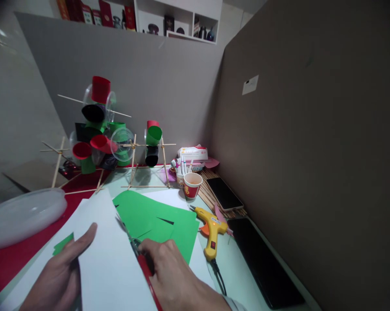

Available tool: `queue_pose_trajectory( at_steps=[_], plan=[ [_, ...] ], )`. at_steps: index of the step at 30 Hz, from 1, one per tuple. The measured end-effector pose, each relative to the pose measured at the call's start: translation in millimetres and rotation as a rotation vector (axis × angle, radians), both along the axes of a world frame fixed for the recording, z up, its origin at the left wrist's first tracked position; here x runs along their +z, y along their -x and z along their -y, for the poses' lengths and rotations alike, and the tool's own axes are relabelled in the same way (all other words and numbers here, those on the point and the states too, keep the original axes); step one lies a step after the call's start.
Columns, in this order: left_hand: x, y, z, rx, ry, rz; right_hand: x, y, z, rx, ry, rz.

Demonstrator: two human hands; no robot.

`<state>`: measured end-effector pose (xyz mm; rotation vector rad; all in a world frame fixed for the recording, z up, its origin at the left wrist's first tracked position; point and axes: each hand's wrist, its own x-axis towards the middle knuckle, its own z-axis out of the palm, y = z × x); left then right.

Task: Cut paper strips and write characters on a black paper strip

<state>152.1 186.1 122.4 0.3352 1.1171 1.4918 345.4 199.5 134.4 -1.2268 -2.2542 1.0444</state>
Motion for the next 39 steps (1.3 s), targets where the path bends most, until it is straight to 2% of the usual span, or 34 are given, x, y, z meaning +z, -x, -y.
queue_pose_trajectory(
  at_steps=[4, 11, 15, 27, 39],
  plan=[
    [-2.9, 3.7, -2.9, -0.089, -0.079, -0.078, -2.1, -1.3, -0.1, -0.008, -0.021, -0.007],
    [-0.4, -0.2, 1.5, -0.106, -0.058, -0.148, 0.6, -0.5, 0.2, -0.016, 0.034, -0.003],
    [-5.8, 2.5, 0.7, -0.119, -0.057, -0.175, 0.1, -0.5, -0.2, -0.007, 0.042, 0.008],
    [-16.3, 9.0, -4.4, -0.161, -0.038, -0.158, -11.1, -5.0, -0.6, 0.011, -0.059, -0.011],
    [-14.5, 6.1, -2.7, -0.169, -0.041, -0.177, -8.2, -1.1, -1.7, -0.035, 0.038, 0.008]
  ],
)
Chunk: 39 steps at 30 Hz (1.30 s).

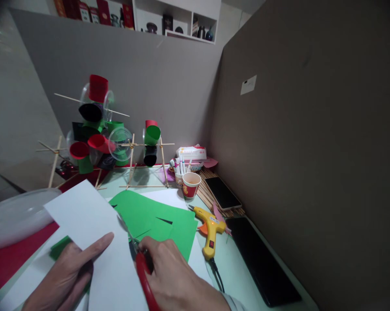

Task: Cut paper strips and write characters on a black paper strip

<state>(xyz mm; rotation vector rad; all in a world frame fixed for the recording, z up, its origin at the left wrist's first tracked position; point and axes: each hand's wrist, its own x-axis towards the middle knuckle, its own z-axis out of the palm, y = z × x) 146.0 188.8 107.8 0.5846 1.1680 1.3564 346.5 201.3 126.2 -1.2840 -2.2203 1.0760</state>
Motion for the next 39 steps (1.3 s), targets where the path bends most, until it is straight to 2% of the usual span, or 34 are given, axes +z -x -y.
queue_pose_trajectory(
  at_steps=[9, 14, 18, 26, 33, 39],
  plan=[
    [-4.2, 3.0, -0.3, -0.03, 0.003, 0.021, 2.0, -1.0, -0.1, 0.007, -0.049, 0.009],
    [1.7, -6.5, 4.0, -0.028, -0.021, 0.001, -1.2, 0.7, -1.6, -0.029, -0.007, 0.007],
    [4.9, -11.7, 7.3, -0.04, -0.019, -0.007, -2.4, -1.1, -0.2, -0.013, -0.049, -0.038],
    [8.4, -13.0, 8.3, -0.04, -0.025, 0.03, 6.7, -1.2, 0.9, 0.001, -0.078, 0.03],
    [3.0, -12.7, 7.4, -0.028, -0.049, 0.064, -1.4, 0.5, -1.1, -0.049, -0.036, 0.016],
    [2.3, -12.6, 7.9, -0.06, -0.049, 0.063, 0.1, -1.5, -1.4, -0.057, -0.037, -0.007]
  ],
)
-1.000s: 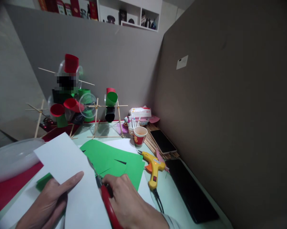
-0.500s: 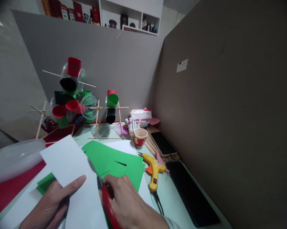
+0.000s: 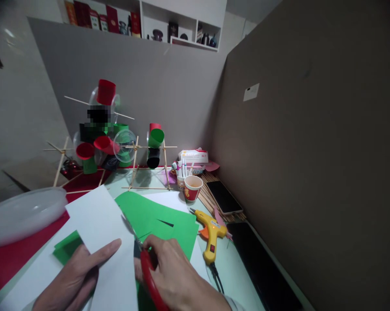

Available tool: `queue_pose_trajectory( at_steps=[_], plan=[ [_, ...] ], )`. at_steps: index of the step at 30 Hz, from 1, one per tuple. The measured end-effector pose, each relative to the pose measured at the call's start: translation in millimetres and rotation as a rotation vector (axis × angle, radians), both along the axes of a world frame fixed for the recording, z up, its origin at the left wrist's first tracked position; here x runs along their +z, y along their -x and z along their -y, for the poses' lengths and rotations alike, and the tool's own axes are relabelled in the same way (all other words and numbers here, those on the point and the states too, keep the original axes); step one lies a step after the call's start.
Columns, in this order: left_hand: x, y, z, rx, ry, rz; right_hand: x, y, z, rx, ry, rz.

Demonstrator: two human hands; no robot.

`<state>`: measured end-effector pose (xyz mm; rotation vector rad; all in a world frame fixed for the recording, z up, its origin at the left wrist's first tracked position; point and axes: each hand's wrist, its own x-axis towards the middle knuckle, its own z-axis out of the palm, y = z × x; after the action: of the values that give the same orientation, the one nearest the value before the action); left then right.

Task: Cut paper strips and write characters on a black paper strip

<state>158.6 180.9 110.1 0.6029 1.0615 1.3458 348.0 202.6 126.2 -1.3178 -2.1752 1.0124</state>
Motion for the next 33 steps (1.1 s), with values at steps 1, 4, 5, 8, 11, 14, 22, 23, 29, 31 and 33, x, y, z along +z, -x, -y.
queue_pose_trajectory(
  at_steps=[1, 4, 5, 8, 11, 14, 22, 23, 29, 31, 33],
  plan=[
    [0.0, -0.6, 0.4, 0.001, -0.002, 0.004, 0.0, 0.1, -0.3, 0.009, -0.009, 0.003],
    [-0.4, -2.8, 1.9, 0.023, 0.003, 0.015, -0.7, 0.5, -1.4, 0.049, -0.032, 0.001],
    [-0.5, -3.3, 2.1, 0.027, 0.005, 0.018, -0.7, 0.5, -1.7, 0.058, -0.033, -0.003],
    [1.8, -2.5, -0.1, 0.044, 0.022, 0.053, 1.6, 0.4, -1.8, 0.047, -0.033, 0.0],
    [7.7, 2.5, -7.1, 0.161, 0.087, 0.118, 5.1, 0.3, -1.4, 0.041, -0.04, 0.024],
    [11.3, 8.6, -14.0, 0.253, 0.09, 0.099, 6.2, 0.9, -1.0, 0.059, -0.031, 0.021],
    [1.7, 7.2, -10.9, 0.162, -0.036, -0.005, 3.4, 2.8, 0.7, 0.04, 0.008, -0.012],
    [1.7, 6.1, -9.9, 0.157, -0.042, -0.014, 3.4, 2.6, 0.7, 0.05, 0.008, -0.026],
    [4.5, 2.6, -6.6, 0.164, -0.015, -0.014, 3.8, 1.1, 1.8, 0.055, -0.003, -0.004],
    [4.5, 1.6, -5.8, 0.157, -0.009, -0.025, 3.8, 1.2, 2.6, 0.055, -0.011, 0.03],
    [4.0, 0.6, -5.0, 0.143, -0.008, -0.027, 3.7, 2.0, 3.0, 0.061, -0.011, 0.044]
  ],
)
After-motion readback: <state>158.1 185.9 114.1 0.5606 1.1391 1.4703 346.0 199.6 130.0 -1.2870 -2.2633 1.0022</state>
